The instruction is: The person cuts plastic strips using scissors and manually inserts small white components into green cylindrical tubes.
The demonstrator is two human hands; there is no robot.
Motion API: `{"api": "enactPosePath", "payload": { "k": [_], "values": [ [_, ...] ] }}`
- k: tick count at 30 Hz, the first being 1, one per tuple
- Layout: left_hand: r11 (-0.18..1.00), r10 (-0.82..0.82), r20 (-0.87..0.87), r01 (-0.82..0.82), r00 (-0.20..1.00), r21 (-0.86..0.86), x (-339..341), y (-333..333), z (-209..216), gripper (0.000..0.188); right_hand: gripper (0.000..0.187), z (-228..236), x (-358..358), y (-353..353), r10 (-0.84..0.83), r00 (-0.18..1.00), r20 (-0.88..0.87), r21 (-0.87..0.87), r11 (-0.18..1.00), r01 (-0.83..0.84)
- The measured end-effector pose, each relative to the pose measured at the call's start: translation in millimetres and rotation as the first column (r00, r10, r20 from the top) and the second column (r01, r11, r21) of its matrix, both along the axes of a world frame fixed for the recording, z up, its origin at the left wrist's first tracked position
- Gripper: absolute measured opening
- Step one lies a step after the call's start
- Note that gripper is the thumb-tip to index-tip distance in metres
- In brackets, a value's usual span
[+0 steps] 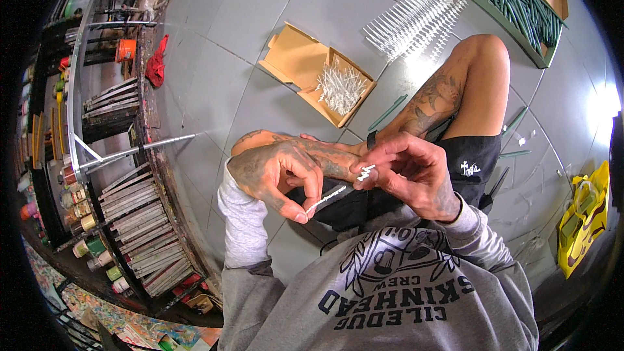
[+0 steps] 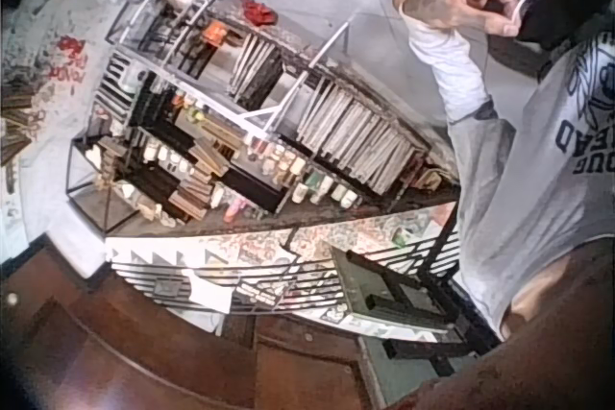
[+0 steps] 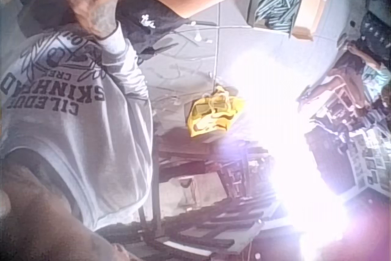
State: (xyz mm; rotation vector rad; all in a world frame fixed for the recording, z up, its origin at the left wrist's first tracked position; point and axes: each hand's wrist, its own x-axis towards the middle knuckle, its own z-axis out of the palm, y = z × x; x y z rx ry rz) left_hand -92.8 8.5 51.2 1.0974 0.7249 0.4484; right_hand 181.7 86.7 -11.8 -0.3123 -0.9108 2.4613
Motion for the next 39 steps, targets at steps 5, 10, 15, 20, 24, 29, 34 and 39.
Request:
{"api": "enactPosePath", "payload": {
  "k": [5,10,15,20,24,29,34,39],
  "values": [
    [0.998,0.039,0.107,-0.033,0.994,-0.057,1.7,-0.7,-3.3,0.014,0.017,3.5,2.0,2.3,-0.013,0.998,0.059,0.087,0.996,0.007],
    [0.988,-0.138,0.065,0.132,0.988,0.086,2.6,8.2,-30.1,0.025,0.014,14.1,10.8,18.6,-0.159,0.974,0.16,0.629,0.777,0.023],
    [0.978,0.043,0.005,-0.041,0.999,-0.207,16.7,8.4,-75.4,0.055,0.017,48.9,41.1,44.4,-0.326,0.936,0.136,0.932,0.361,-0.01],
    [0.92,0.29,-0.247,-0.34,0.925,-0.196,34.9,12.9,-171.6,0.055,0.016,78.4,60.8,58.8,-0.409,0.844,0.347,0.93,0.034,-0.365],
    [0.835,0.537,-0.794,-0.312,0.283,0.454,70.0,17.1,-245.0,0.033,0.024,82.9,65.9,72.5,-0.488,0.789,0.374,0.863,-0.128,-0.489],
    [0.805,0.593,-0.787,-0.106,0.171,0.584,85.1,28.0,-268.1,0.02,0.025,89.7,65.8,72.4,-0.554,0.727,0.405,0.828,-0.114,-0.549],
    [0.625,0.763,-0.564,-0.581,0.315,0.521,85.4,33.7,-241.3,0.025,0.022,89.5,67.9,67.5,-0.539,0.708,0.457,0.828,-0.033,-0.559],
    [0.605,0.784,-0.378,-0.745,0.493,0.283,113.5,29.0,-185.5,0.035,0.015,89.4,73.9,62.7,-0.542,0.677,0.498,0.845,0.127,-0.519]
  ]
}}
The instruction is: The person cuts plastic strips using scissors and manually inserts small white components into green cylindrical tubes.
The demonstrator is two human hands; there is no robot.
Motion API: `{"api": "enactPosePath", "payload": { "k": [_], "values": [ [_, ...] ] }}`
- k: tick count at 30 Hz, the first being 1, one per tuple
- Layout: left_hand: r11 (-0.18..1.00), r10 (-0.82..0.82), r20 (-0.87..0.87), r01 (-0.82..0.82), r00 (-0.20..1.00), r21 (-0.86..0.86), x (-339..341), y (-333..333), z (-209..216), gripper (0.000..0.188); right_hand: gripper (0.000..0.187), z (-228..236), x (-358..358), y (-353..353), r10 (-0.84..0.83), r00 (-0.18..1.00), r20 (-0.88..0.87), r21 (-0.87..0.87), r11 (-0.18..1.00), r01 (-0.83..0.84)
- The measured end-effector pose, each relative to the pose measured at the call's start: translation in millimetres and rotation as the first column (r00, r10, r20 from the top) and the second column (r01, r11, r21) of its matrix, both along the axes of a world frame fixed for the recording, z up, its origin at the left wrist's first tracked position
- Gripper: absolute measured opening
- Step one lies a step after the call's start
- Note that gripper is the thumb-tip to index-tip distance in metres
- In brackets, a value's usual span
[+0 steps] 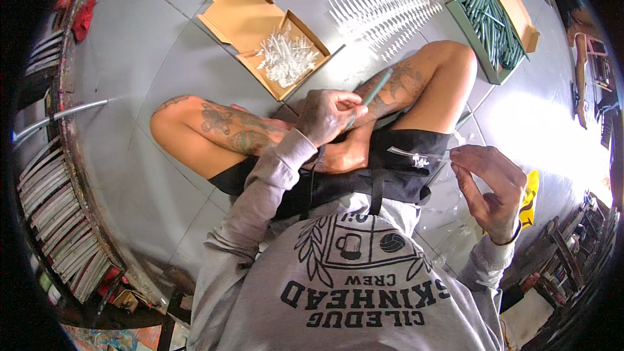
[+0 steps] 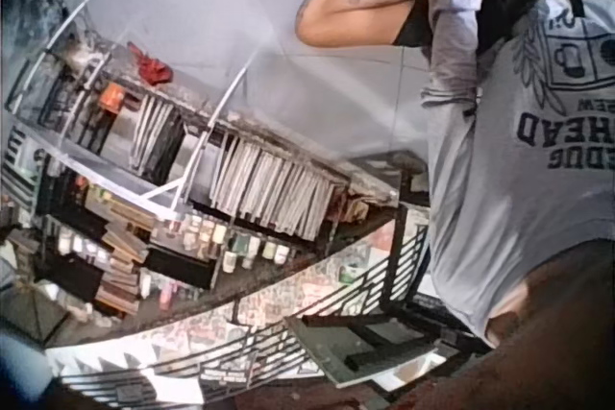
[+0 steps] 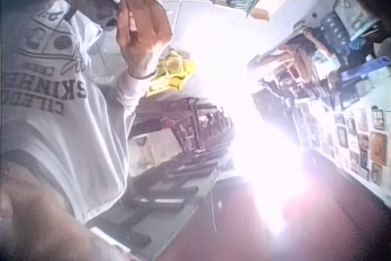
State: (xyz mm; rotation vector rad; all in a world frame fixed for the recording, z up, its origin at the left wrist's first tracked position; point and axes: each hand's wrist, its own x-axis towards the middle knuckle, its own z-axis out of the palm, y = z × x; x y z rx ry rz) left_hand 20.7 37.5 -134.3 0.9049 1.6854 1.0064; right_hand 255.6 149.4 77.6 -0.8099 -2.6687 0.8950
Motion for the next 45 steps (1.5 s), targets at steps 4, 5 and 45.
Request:
{"api": "enactPosePath", "payload": {
  "k": [4,5,45],
  "values": [
    [0.975,0.033,-0.314,0.038,0.949,0.217,34.1,5.7,-16.5,0.027,0.016,-9.6,11.1,5.3,-0.023,0.998,0.06,-0.041,0.999,0.025],
    [0.966,0.049,-0.421,0.064,0.906,0.25,39.6,10.0,-18.9,0.025,0.017,-13.5,13.9,6.3,-0.027,0.998,0.054,-0.04,0.999,0.029],
    [0.897,0.165,-0.601,0.134,0.782,0.42,55.3,10.1,-57.6,0.028,0.017,-209.0,-4.6,91.2,-0.175,0.976,0.128,-0.613,0.76,0.216]
  ]
}}
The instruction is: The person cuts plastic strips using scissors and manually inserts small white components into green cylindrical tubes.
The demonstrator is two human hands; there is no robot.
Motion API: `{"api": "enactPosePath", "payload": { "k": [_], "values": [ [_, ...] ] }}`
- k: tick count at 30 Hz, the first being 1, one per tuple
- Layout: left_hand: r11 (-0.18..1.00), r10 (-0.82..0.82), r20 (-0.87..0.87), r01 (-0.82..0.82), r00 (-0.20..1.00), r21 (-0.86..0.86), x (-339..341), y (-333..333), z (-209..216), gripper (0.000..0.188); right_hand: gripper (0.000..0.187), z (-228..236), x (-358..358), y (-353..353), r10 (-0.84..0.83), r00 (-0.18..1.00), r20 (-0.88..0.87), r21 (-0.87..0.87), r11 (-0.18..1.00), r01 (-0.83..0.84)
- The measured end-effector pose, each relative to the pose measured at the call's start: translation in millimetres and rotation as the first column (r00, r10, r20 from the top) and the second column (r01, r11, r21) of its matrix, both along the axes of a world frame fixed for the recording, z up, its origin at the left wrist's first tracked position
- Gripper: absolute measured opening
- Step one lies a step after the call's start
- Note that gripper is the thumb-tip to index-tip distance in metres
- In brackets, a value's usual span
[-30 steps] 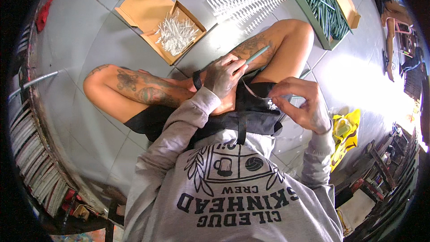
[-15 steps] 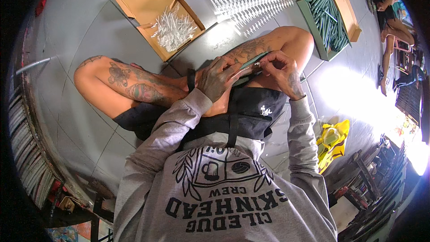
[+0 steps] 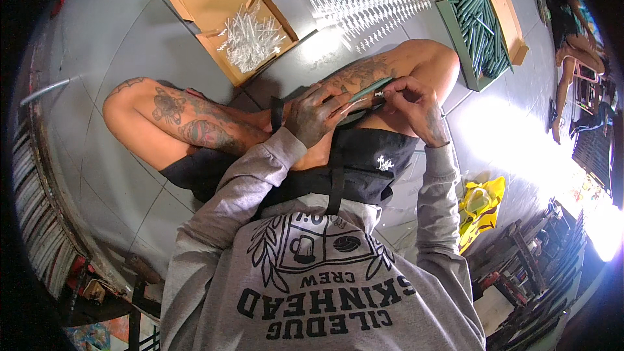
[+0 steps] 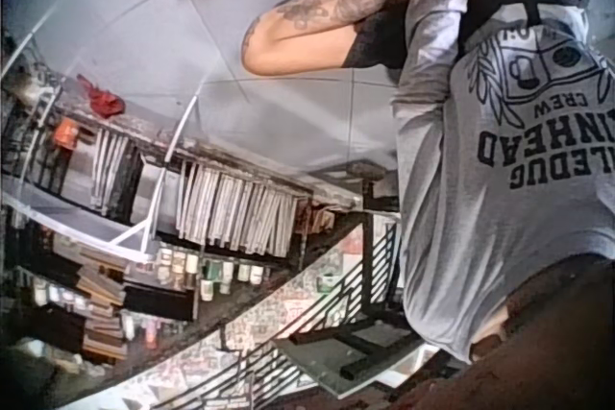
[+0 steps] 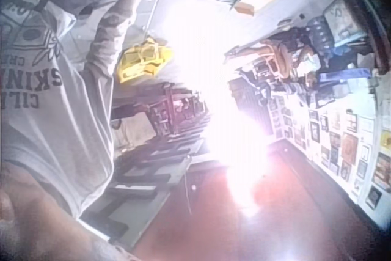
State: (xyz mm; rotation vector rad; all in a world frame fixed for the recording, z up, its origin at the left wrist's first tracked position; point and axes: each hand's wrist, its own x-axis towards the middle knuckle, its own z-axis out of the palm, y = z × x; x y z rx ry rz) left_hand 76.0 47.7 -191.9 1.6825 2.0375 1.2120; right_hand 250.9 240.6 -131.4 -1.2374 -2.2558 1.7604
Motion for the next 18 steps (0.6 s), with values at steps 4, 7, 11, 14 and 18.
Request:
{"api": "enactPosePath", "payload": {
  "k": [4,7,11,14,18],
  "values": [
    [1.0,0.006,0.004,-0.007,1.0,0.006,0.5,0.8,0.1,0.029,0.019,7.6,-10.4,0.8,0.008,0.999,0.042,-0.049,0.999,-0.006],
    [0.997,-0.03,-0.137,0.039,0.99,0.061,-1.7,1.3,-11.3,0.028,0.02,5.3,-15.9,1.6,-0.009,1.0,0.008,-0.039,0.999,0.01],
    [0.997,0.022,-0.13,-0.012,0.991,0.074,0.8,1.3,-14.8,0.025,0.021,8.0,-19.4,1.5,-0.008,0.997,0.073,-0.029,1.0,0.01],
    [0.998,0.01,-0.025,-0.009,1.0,0.06,-0.4,2.2,-4.5,0.025,0.021,2.6,-17.0,1.6,-0.019,0.997,0.068,-0.009,1.0,0.02],
    [0.997,0.008,-0.101,0.0,0.995,0.072,-0.8,-2.0,-17.0,0.042,0.019,2.1,-19.9,1.7,-0.04,0.997,0.058,-0.069,0.997,0.044]
  ]
}}
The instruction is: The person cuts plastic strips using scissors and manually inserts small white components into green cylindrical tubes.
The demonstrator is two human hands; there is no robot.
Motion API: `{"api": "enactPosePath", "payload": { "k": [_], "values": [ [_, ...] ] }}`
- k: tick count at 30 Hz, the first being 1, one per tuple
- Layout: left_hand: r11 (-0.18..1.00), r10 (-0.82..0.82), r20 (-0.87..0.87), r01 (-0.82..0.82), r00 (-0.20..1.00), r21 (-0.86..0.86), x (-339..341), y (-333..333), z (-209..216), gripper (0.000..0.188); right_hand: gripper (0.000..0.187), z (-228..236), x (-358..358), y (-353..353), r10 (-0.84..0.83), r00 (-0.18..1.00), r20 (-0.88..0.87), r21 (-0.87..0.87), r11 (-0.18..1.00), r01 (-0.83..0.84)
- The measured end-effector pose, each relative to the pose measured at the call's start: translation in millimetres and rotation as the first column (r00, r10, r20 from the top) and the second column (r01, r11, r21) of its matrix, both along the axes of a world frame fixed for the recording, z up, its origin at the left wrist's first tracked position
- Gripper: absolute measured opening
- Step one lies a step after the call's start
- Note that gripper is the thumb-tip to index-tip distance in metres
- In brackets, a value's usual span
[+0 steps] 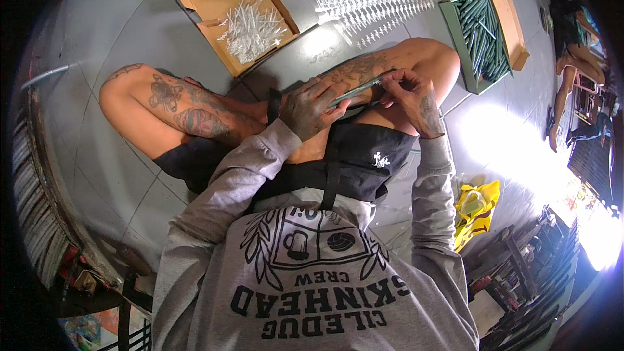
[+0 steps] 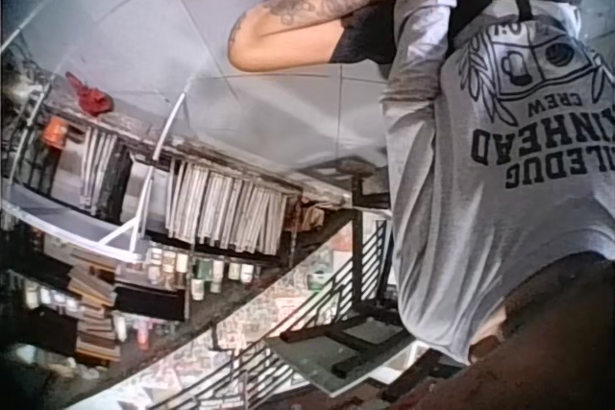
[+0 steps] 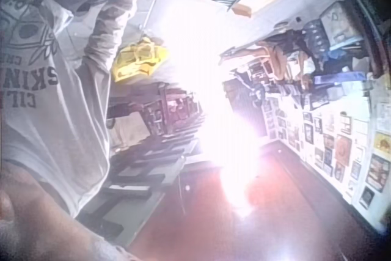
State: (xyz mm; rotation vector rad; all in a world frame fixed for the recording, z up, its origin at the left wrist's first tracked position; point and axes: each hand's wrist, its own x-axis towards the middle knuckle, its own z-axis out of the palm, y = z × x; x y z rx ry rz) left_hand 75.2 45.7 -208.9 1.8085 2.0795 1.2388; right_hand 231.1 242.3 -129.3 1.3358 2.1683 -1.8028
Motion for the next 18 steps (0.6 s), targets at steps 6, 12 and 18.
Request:
{"api": "enactPosePath", "payload": {
  "k": [6,12,18],
  "values": [
    [0.995,0.044,0.189,-0.025,0.981,-0.1,-2.7,-6.0,24.6,0.051,0.017,-0.1,0.7,0.8,0.006,1.0,-0.009,-0.025,1.0,-0.007],
    [0.989,0.059,0.216,-0.027,0.975,-0.147,-2.3,-7.0,22.9,0.055,0.017,25.9,-6.1,-4.1,0.025,1.0,-0.011,-0.05,0.998,-0.026],
    [0.995,0.075,0.281,-0.054,0.957,-0.083,0.9,-3.7,19.1,0.043,0.016,54.1,-5.4,-22.3,0.21,0.973,-0.092,0.116,0.973,-0.199]
  ]
}}
